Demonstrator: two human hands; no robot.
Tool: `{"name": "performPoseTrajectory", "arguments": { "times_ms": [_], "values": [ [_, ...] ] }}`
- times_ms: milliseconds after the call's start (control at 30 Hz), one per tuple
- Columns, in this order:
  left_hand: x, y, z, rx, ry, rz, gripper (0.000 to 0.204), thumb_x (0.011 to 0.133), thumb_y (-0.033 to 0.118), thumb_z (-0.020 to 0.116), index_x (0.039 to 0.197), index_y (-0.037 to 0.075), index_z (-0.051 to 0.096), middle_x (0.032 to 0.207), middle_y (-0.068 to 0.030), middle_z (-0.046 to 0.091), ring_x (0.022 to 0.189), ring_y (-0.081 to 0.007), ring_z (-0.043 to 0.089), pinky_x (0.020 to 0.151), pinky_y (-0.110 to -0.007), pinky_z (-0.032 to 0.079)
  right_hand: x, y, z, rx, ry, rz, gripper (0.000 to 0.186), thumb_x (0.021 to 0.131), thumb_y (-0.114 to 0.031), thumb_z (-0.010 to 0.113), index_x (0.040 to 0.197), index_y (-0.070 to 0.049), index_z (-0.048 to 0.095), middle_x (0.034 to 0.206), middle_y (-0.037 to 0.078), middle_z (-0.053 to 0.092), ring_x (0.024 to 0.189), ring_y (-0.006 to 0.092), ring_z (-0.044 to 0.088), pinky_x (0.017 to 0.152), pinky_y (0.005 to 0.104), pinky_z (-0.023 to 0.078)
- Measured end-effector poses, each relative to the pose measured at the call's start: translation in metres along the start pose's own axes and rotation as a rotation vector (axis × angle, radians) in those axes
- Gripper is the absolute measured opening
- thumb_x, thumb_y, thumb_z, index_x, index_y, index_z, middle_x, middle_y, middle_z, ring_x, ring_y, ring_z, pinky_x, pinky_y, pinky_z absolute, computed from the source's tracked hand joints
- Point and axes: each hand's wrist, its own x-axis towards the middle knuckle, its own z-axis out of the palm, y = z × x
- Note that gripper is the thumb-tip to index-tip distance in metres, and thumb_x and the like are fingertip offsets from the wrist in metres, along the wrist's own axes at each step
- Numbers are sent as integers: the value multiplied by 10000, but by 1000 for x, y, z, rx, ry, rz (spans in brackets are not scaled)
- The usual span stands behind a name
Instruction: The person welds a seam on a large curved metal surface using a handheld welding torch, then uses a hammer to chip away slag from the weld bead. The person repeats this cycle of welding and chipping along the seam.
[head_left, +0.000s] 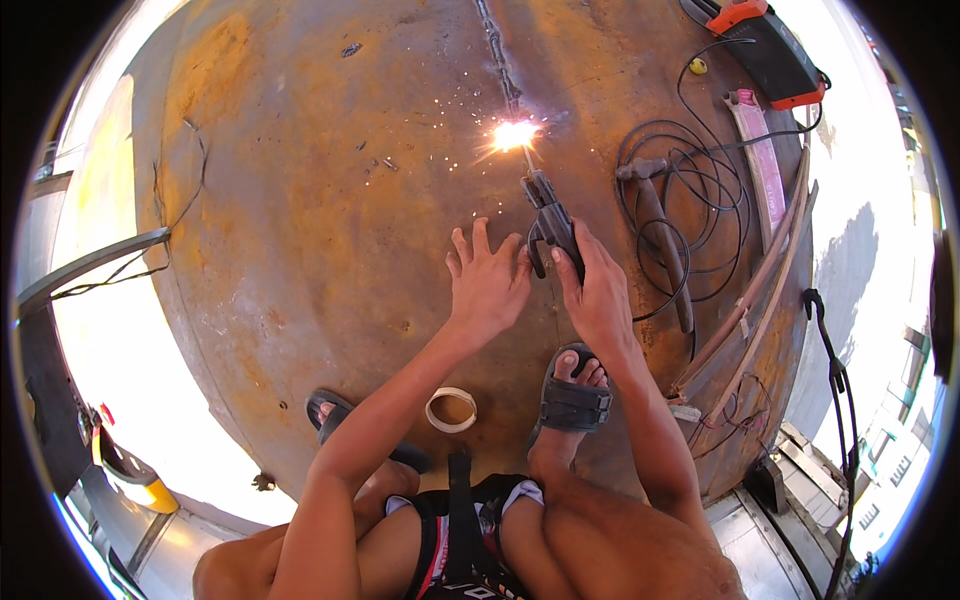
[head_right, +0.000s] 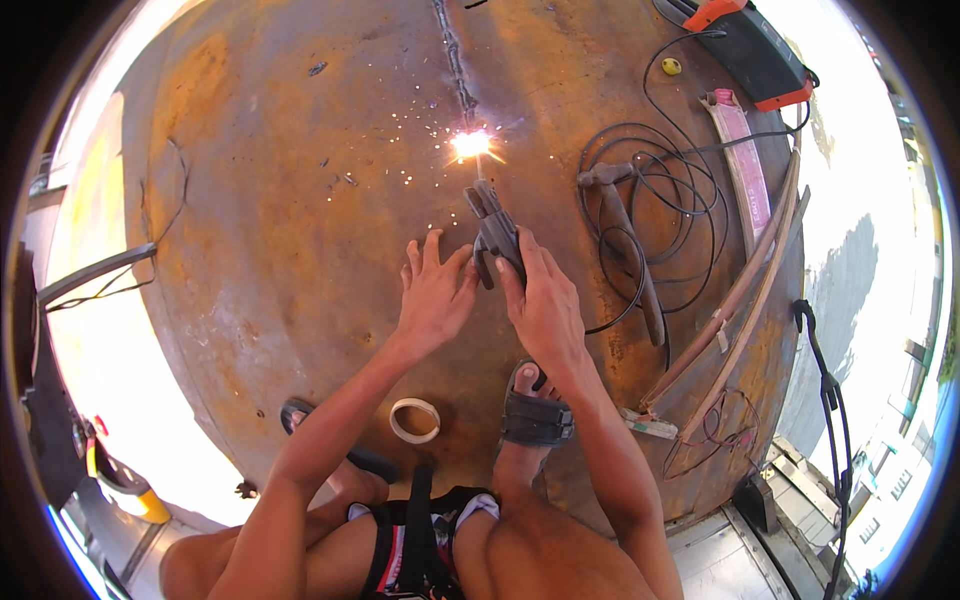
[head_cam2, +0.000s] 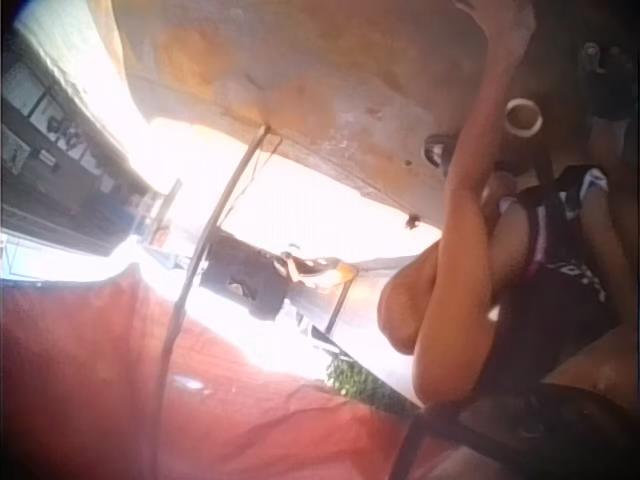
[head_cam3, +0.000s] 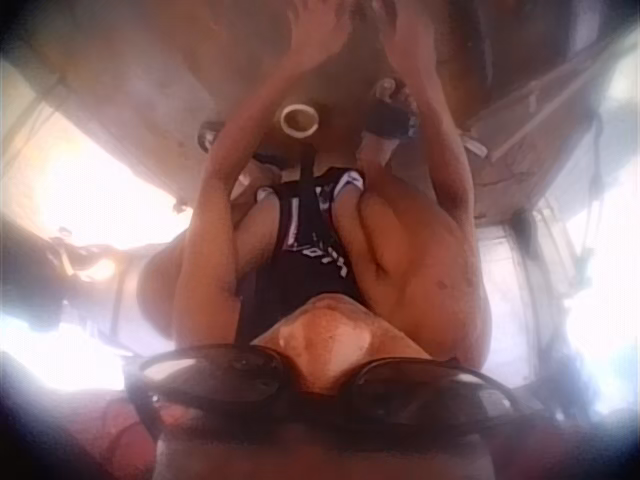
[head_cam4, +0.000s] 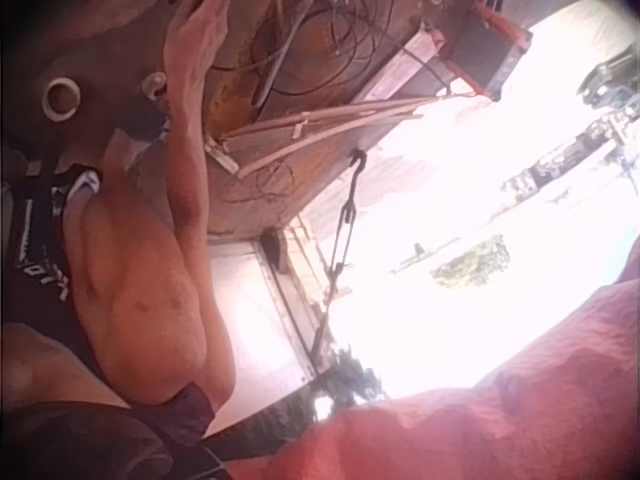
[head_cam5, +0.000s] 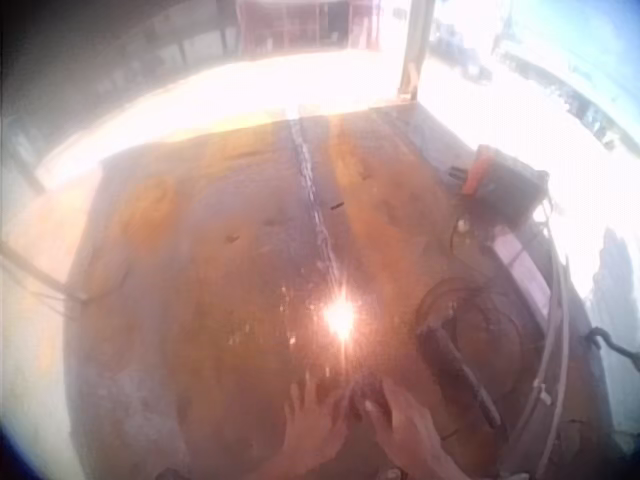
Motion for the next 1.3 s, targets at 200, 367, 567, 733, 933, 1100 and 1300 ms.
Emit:
{"name": "performPoseTrajectory", "arguments": {
  "times_ms": [200,367,567,733,933,1100,1300],
  "values": [
    [0,-1,0,10,-3,-9,495,1155,437,510,1488,100,653,1700,-311,343,1587,-658,237,1238,-793,284,1,-4,-1,3,-21,27,468,1131,-246,655,1524,-7,568,1195,257,735,1032,516,721,838,565,570],
    [1,1,0,13,-4,-7,490,1151,431,517,1487,101,655,1702,-309,345,1587,-654,243,1239,-788,285,0,-3,-2,-4,-10,23,465,1132,-248,655,1521,-10,570,1190,257,736,1034,516,720,839,565,570],
    [0,-1,1,21,-3,-8,486,1148,425,522,1485,101,655,1705,-310,343,1587,-657,241,1238,-786,289,0,-4,-2,6,-16,24,478,1131,-251,658,1523,6,568,1204,260,736,1048,512,725,850,559,574],
    [1,1,2,14,-10,-3,485,1140,419,535,1491,105,651,1709,-312,337,1589,-665,235,1238,-787,289,-1,3,-1,-3,-8,16,486,1132,-250,656,1526,19,566,1219,262,737,1057,509,729,859,554,578],
    [-1,0,1,3,0,-5,472,1136,413,545,1481,108,653,1706,-311,338,1583,-670,240,1232,-793,291,0,-2,-2,7,-26,30,488,1134,-254,652,1528,21,566,1222,265,735,1060,511,727,866,553,579],
    [0,-1,1,13,2,-2,481,1135,417,546,1490,111,653,1705,-309,339,1582,-670,242,1235,-793,284,0,-4,-3,0,-27,34,482,1135,-255,652,1528,11,566,1221,261,736,1058,514,725,863,556,579],
    [-1,-1,2,5,0,0,490,1136,419,544,1499,108,651,1705,-308,339,1585,-670,235,1236,-792,282,0,-3,-2,6,-27,30,478,1133,-251,654,1531,-2,564,1230,260,736,1064,513,724,867,556,579]
  ]
}}
